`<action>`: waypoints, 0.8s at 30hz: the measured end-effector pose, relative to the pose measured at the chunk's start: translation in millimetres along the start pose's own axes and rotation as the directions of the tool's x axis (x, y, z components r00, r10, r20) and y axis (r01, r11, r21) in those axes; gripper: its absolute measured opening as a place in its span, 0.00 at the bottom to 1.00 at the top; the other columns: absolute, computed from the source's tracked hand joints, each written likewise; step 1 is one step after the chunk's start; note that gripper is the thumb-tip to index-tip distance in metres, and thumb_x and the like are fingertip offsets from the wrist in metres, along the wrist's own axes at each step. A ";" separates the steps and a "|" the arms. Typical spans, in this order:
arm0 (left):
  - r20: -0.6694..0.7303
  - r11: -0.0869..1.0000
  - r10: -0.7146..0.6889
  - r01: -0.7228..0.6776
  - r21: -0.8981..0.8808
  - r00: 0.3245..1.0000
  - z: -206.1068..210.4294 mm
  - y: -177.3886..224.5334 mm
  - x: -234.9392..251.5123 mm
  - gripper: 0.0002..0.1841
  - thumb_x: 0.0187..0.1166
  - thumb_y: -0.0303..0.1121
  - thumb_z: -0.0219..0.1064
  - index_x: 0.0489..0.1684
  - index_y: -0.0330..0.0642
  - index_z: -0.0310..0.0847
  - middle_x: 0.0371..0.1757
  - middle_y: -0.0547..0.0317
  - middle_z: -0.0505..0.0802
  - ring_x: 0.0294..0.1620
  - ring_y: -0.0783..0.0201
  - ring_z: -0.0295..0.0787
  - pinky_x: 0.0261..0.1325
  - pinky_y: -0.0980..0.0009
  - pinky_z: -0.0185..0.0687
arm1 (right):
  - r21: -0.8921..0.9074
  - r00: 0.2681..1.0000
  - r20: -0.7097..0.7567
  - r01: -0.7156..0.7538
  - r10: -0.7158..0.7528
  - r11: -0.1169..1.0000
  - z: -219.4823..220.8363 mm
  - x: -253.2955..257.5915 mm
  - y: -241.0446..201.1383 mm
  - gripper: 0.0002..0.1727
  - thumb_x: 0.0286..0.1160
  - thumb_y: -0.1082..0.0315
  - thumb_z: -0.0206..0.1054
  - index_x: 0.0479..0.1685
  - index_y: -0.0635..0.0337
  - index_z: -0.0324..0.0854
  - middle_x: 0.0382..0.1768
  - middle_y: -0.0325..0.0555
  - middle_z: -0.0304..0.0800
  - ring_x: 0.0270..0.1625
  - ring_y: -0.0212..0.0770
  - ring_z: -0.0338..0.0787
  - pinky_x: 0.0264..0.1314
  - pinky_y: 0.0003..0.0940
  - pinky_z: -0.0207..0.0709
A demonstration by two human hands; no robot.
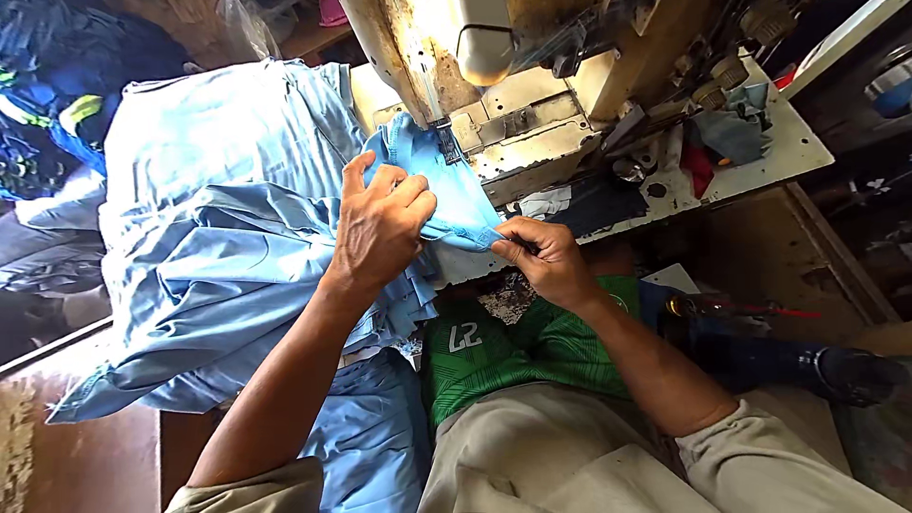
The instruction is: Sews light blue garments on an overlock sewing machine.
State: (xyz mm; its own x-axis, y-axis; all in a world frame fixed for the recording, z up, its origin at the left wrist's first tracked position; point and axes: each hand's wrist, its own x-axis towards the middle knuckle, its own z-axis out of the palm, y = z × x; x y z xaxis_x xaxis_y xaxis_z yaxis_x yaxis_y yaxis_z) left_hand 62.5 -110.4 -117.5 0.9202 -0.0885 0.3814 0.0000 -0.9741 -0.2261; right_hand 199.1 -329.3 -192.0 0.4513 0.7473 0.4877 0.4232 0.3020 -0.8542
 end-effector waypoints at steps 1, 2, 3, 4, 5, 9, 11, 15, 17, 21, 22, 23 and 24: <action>-0.004 1.000 0.001 -0.001 0.004 1.000 2.0 -4.9 1.9 0.07 0.78 0.29 0.59 0.37 0.40 0.83 0.55 0.51 0.93 0.63 0.42 0.86 0.80 0.32 0.57 | -0.006 1.000 -0.008 0.003 -0.003 1.000 1.8 4.1 3.2 0.05 0.81 0.73 0.68 0.42 0.65 0.88 0.40 0.44 0.90 0.38 0.32 0.88 0.38 0.27 0.85; -0.011 1.000 0.003 -0.003 0.009 1.000 3.9 -9.6 4.2 0.07 0.78 0.28 0.58 0.37 0.40 0.83 0.55 0.51 0.93 0.63 0.42 0.86 0.80 0.33 0.58 | -0.011 1.000 -0.019 0.004 -0.004 1.000 3.7 8.2 6.4 0.05 0.81 0.73 0.68 0.41 0.64 0.88 0.40 0.44 0.90 0.38 0.32 0.88 0.38 0.27 0.85; -0.018 1.000 0.002 -0.002 0.015 1.000 5.7 -14.5 6.7 0.07 0.78 0.28 0.57 0.37 0.40 0.83 0.54 0.52 0.92 0.62 0.43 0.86 0.80 0.34 0.58 | -0.013 1.000 -0.025 -0.002 0.002 1.000 5.1 12.3 9.1 0.05 0.81 0.72 0.68 0.42 0.64 0.88 0.40 0.43 0.90 0.37 0.32 0.88 0.37 0.27 0.85; -0.024 1.000 0.003 -0.003 0.017 1.000 7.4 -19.5 9.2 0.08 0.79 0.28 0.57 0.38 0.40 0.83 0.55 0.51 0.92 0.62 0.43 0.86 0.80 0.34 0.58 | -0.013 0.999 -0.029 -0.016 0.016 1.000 6.2 16.0 11.0 0.05 0.82 0.72 0.68 0.42 0.63 0.88 0.40 0.43 0.89 0.35 0.32 0.86 0.35 0.27 0.84; -0.028 1.000 0.003 -0.003 0.016 1.000 9.2 -24.6 11.3 0.08 0.79 0.28 0.56 0.39 0.40 0.83 0.55 0.51 0.92 0.63 0.43 0.86 0.80 0.35 0.58 | -0.013 0.999 -0.034 -0.029 0.028 0.999 7.3 19.1 12.5 0.04 0.82 0.72 0.68 0.42 0.63 0.87 0.39 0.42 0.88 0.33 0.31 0.85 0.32 0.26 0.82; -0.020 0.999 0.028 -0.028 -0.014 0.999 12.4 -43.6 16.5 0.07 0.79 0.26 0.58 0.43 0.39 0.83 0.60 0.49 0.91 0.65 0.42 0.85 0.77 0.39 0.65 | 0.036 0.998 -0.063 -0.029 0.032 0.999 14.2 34.3 15.8 0.05 0.82 0.73 0.66 0.39 0.63 0.85 0.35 0.43 0.86 0.30 0.30 0.81 0.30 0.23 0.77; 0.052 0.997 0.055 -0.052 -0.059 0.997 2.1 -49.1 16.4 0.11 0.74 0.24 0.61 0.49 0.41 0.85 0.66 0.49 0.89 0.67 0.41 0.82 0.73 0.39 0.67 | 0.058 0.997 -0.071 -0.019 0.023 0.998 16.7 42.1 14.6 0.05 0.82 0.75 0.65 0.41 0.64 0.86 0.37 0.43 0.86 0.32 0.30 0.82 0.33 0.22 0.78; 0.312 0.995 -0.024 0.052 -0.084 0.950 -41.6 -58.7 5.6 0.23 0.70 0.57 0.67 0.54 0.51 0.87 0.49 0.53 0.91 0.55 0.42 0.84 0.56 0.37 0.73 | 0.103 0.998 -0.049 0.048 -0.043 0.994 16.8 58.0 22.6 0.06 0.82 0.76 0.65 0.45 0.68 0.87 0.44 0.48 0.91 0.43 0.34 0.89 0.47 0.28 0.85; 0.398 0.993 -0.085 0.111 -0.043 0.913 -57.3 -68.2 -4.2 0.37 0.65 0.78 0.60 0.40 0.50 0.86 0.37 0.54 0.88 0.48 0.43 0.84 0.50 0.38 0.73 | 0.110 0.996 -0.040 0.082 -0.078 0.991 17.3 64.3 28.8 0.07 0.82 0.76 0.64 0.47 0.69 0.87 0.48 0.50 0.92 0.48 0.36 0.91 0.53 0.32 0.86; 0.278 0.989 -0.023 0.063 -0.136 0.960 -88.3 -58.3 -15.6 0.26 0.70 0.64 0.68 0.34 0.48 0.85 0.56 0.49 0.84 0.60 0.39 0.77 0.57 0.38 0.71 | 0.053 0.992 0.052 0.108 -0.111 0.993 10.1 66.7 27.0 0.07 0.82 0.76 0.65 0.48 0.69 0.87 0.49 0.50 0.91 0.52 0.37 0.90 0.57 0.33 0.87; 0.208 0.981 0.019 0.021 -0.191 0.978 -95.9 -46.6 -16.1 0.17 0.69 0.52 0.71 0.32 0.47 0.85 0.64 0.47 0.84 0.68 0.37 0.74 0.66 0.37 0.69 | 0.012 0.988 0.110 0.111 -0.112 0.994 5.3 64.6 20.7 0.07 0.82 0.75 0.65 0.47 0.67 0.88 0.48 0.48 0.91 0.50 0.35 0.90 0.55 0.31 0.86; 0.148 0.967 0.067 -0.028 -0.254 0.987 -100.5 -33.1 -17.3 0.12 0.67 0.45 0.72 0.30 0.46 0.85 0.67 0.46 0.84 0.73 0.38 0.74 0.71 0.37 0.69 | -0.028 0.979 0.173 0.115 -0.108 0.993 0.7 59.8 11.5 0.06 0.81 0.74 0.66 0.46 0.65 0.88 0.46 0.46 0.91 0.47 0.34 0.89 0.52 0.30 0.86; 0.104 0.943 0.105 -0.066 -0.327 0.989 -100.8 -18.8 -20.1 0.10 0.67 0.42 0.73 0.27 0.46 0.84 0.66 0.48 0.87 0.73 0.42 0.78 0.73 0.41 0.73 | -0.055 0.966 0.233 0.126 -0.110 0.991 -2.6 52.4 0.4 0.05 0.80 0.74 0.67 0.45 0.63 0.88 0.45 0.44 0.90 0.45 0.33 0.88 0.50 0.29 0.86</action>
State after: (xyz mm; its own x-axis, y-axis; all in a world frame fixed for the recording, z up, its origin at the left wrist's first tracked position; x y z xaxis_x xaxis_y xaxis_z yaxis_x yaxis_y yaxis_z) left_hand 4.6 -111.3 -30.6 0.9507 -0.1685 0.2603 -0.1888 -0.9805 0.0548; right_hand 224.9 -291.6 -166.4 0.2062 0.8271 0.5229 0.5191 0.3605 -0.7749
